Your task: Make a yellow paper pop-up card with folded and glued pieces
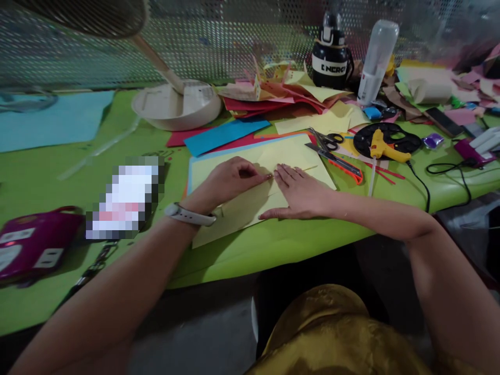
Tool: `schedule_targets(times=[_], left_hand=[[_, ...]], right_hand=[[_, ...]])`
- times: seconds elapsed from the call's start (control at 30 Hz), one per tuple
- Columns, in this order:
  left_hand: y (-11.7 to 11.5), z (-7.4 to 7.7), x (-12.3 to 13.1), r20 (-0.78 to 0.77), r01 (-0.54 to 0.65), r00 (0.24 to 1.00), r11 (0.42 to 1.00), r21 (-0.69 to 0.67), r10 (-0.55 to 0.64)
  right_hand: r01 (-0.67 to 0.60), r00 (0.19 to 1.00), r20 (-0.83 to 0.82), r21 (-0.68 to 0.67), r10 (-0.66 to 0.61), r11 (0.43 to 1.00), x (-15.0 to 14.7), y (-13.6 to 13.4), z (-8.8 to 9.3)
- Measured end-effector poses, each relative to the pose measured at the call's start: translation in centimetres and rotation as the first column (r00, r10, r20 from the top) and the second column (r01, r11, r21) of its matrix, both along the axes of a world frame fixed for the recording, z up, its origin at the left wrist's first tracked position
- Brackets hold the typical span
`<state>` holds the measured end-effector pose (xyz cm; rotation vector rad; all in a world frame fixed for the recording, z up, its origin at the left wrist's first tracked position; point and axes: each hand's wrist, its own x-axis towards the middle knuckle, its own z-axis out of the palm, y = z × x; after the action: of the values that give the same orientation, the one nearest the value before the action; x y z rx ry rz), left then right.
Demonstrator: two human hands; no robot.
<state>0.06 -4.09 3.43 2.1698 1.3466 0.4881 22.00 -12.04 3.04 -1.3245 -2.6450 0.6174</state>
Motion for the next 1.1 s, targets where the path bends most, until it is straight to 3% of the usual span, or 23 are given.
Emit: schedule_targets(times=[0.47, 0.73, 0.97, 1.1], left_hand=[[-0.3, 0.4, 0.0, -0.018, 0.007, 1.0, 1.0, 0.003, -0.007], [-0.3, 0.4, 0.2, -0.01, 0.011, 1.0, 1.0, 0.012, -0.011], [-0.7, 0.7, -0.5, 0.034, -0.036, 0.999, 0.999, -0.024, 0.037], [-0.4, 0.4, -1.4, 0.047, -0.044, 0.998, 0.999, -0.02, 0.045]], right_hand=[[0.035, 0.993, 0.117, -0.039, -0.03, 0.999, 2.2, 0.9, 0.8], [0.072, 0.971, 0.225, 0.06, -0.084, 0.996, 3.2, 1.4, 1.9], [0.333, 0.92, 0.146, 0.197, -0.363, 0.922, 2.8, 2.4, 5.6], [0.356, 0.926, 0.08, 0.144, -0.37, 0.923, 3.2, 3.1, 6.0]])
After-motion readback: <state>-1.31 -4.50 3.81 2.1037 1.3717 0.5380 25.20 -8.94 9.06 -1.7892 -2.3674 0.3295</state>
